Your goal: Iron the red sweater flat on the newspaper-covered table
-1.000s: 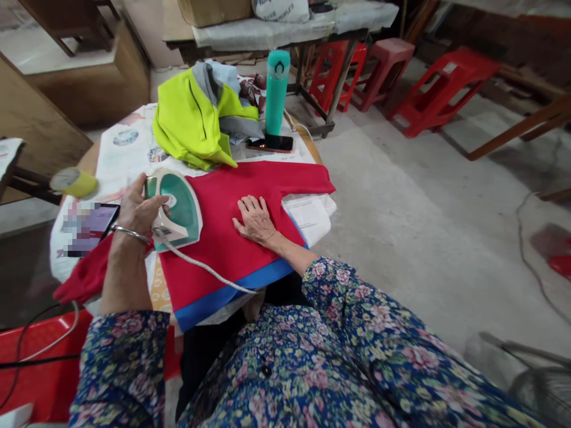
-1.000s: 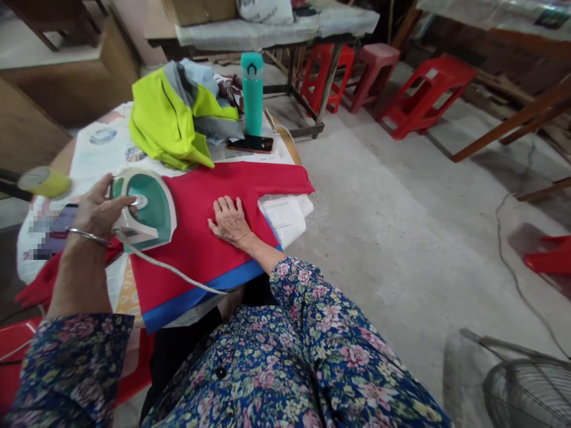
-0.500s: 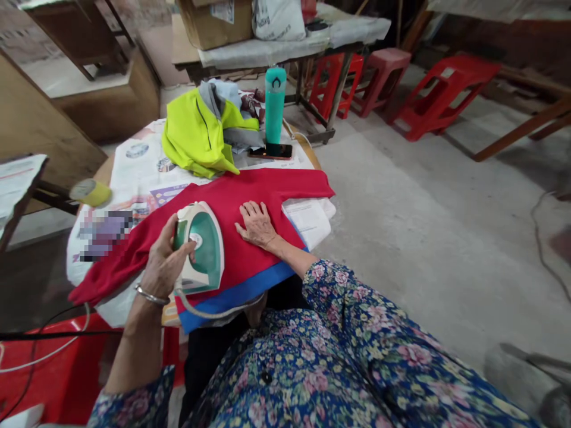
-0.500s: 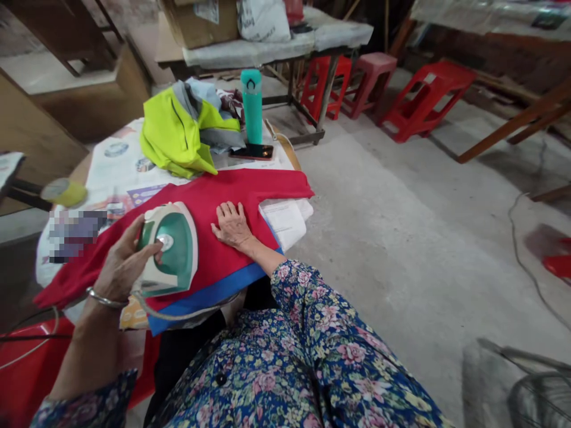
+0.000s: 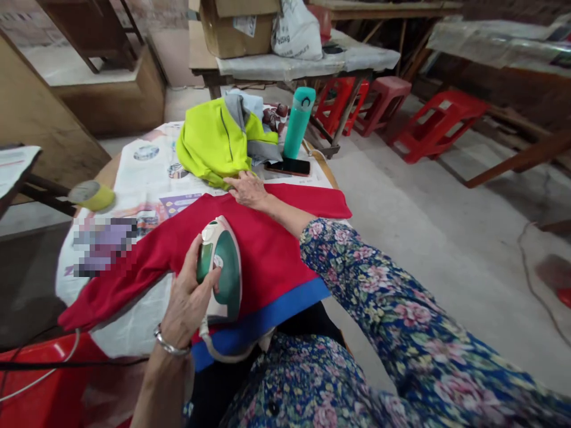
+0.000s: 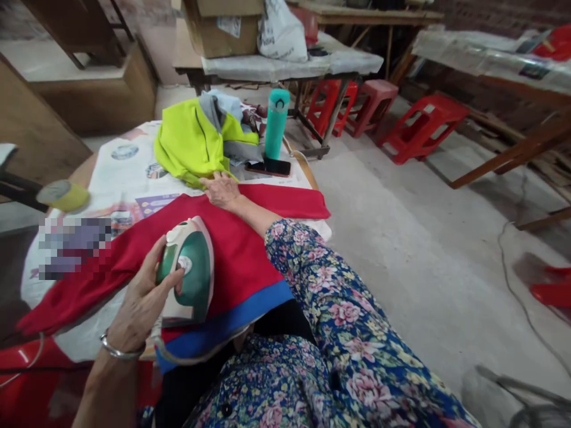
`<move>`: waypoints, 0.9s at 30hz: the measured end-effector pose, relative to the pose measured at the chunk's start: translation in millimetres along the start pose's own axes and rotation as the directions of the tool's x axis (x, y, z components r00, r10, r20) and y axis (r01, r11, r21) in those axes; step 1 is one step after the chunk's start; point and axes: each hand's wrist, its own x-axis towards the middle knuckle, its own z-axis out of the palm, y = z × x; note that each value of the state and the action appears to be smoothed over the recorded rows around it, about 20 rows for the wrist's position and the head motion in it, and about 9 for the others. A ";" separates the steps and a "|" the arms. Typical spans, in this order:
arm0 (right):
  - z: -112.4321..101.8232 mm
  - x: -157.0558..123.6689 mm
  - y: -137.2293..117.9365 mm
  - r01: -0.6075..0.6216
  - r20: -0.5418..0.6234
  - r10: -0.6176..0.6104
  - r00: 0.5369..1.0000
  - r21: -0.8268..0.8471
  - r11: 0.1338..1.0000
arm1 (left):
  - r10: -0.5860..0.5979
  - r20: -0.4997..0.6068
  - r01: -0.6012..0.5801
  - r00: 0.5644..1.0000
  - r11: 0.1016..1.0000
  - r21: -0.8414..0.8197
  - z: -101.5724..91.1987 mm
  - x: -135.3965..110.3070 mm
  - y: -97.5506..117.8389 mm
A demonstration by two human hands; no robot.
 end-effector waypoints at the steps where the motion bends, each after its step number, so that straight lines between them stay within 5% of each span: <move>1: 2.2 13.5 1.9 -0.001 0.026 0.001 1.000 -0.017 1.000 | -0.011 0.004 0.011 1.000 1.000 -0.016 1.0 -2.6 1.7; 13: 16.9 96.7 36.7 0.054 0.061 -0.049 0.997 -0.085 0.995 | -0.038 -0.020 0.038 0.999 0.999 0.004 6.7 -30.4 -1.8; 21: 15.5 111.0 43.7 0.110 0.074 -0.101 0.992 -0.133 0.985 | 0.010 0.013 -0.010 1.000 1.000 -0.005 0.0 -26.4 -10.9; 27: 12.9 103.8 26.1 0.014 0.084 -0.004 0.996 -0.113 0.994 | -0.022 -0.033 0.020 0.999 0.997 -0.071 7.2 -22.1 -11.7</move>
